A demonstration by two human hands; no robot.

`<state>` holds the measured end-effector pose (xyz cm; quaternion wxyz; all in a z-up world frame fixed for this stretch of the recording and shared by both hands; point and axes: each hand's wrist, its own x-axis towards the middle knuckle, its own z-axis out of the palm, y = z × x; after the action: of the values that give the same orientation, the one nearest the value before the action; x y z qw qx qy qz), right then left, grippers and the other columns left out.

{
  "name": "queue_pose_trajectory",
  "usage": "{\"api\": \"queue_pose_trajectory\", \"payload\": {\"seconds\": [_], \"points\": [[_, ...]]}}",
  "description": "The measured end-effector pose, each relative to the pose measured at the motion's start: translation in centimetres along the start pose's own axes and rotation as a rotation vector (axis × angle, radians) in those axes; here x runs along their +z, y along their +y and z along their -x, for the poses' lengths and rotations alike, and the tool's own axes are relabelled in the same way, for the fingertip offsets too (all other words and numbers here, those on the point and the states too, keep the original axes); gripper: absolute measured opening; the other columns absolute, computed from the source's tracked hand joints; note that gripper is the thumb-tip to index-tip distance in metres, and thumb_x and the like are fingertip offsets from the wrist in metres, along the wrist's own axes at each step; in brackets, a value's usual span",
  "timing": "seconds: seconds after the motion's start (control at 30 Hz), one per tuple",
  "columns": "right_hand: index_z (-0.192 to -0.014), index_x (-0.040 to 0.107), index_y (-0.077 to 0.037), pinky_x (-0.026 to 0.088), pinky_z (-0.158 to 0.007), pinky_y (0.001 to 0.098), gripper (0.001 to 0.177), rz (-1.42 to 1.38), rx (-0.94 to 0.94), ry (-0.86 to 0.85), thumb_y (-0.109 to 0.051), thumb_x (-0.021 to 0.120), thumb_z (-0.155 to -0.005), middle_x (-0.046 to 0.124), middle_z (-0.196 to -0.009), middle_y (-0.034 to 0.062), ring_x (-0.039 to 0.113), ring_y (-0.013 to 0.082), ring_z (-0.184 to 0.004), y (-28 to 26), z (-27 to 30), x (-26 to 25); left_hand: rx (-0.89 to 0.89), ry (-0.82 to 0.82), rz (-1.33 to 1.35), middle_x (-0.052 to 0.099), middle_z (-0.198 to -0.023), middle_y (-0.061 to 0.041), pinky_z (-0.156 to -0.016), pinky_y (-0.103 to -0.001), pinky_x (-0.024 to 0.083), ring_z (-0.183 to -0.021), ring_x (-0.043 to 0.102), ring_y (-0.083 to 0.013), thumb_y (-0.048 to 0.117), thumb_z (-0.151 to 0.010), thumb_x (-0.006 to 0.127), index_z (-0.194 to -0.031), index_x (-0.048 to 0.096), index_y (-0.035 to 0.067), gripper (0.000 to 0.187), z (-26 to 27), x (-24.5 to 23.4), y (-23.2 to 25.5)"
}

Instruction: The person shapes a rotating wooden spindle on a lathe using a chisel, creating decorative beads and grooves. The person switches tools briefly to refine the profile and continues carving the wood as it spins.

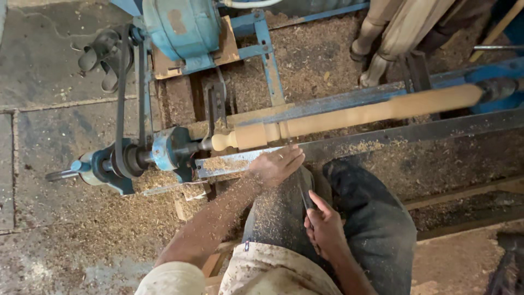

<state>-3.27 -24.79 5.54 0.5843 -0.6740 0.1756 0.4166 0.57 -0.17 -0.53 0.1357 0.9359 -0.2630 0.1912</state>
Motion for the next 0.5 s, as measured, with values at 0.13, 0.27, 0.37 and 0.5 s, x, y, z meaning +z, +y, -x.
{"api": "queue_pose_trajectory", "payload": {"seconds": [0.13, 0.27, 0.37, 0.5], "points": [[-0.153, 0.05, -0.02, 0.036, -0.037, 0.029, 0.057, 0.005, -0.014, 0.02, -0.008, 0.055, -0.098, 0.058, -0.065, 0.0059, 0.045, 0.0112, -0.043, 0.5, -0.3, 0.5, -0.012, 0.006, 0.016, 0.064, -0.136, -0.014, -0.084, -0.038, 0.065, -0.131, 0.061, -0.0316, 0.018, -0.089, 0.059, -0.135, 0.061, 0.003, 0.048, 0.1, -0.3, 0.2], [-0.153, 0.049, -0.022, 0.035, -0.037, 0.0291, 0.058, -0.005, 0.01, 0.039, -0.008, 0.055, -0.097, 0.057, -0.065, 0.006, 0.044, 0.012, -0.042, 0.7, -0.7, 0.7, -0.002, 0.056, 0.017, 0.064, -0.136, -0.014, -0.089, -0.039, 0.065, -0.131, 0.061, -0.0315, 0.019, -0.09, 0.059, -0.136, 0.06, 0.002, 0.049, 0.1, -0.1, 0.1], [-0.154, 0.048, -0.022, 0.037, -0.038, 0.0283, 0.058, 0.014, -0.009, 0.026, -0.009, 0.055, -0.098, 0.058, -0.066, 0.005, 0.045, 0.0112, -0.043, 1.0, -0.4, 0.6, -0.03, 0.066, 0.02, 0.064, -0.137, -0.013, -0.086, -0.038, 0.065, -0.13, 0.062, -0.03, 0.018, -0.09, 0.06, -0.136, 0.06, 0.003, 0.048, 0.2, 0.0, 0.3], [-0.155, 0.048, -0.022, 0.037, -0.039, 0.0271, 0.058, 0.014, -0.056, -0.003, -0.011, 0.055, -0.098, 0.058, -0.068, 0.0038, 0.044, 0.0098, -0.045, 1.2, -0.1, 0.4, -0.015, 0.036, -0.007, 0.063, -0.14, -0.013, -0.081, -0.036, 0.065, -0.129, 0.063, -0.03, 0.017, -0.09, 0.06, -0.136, 0.061, 0.004, 0.048, 0.2, -0.6, 0.6]]}}
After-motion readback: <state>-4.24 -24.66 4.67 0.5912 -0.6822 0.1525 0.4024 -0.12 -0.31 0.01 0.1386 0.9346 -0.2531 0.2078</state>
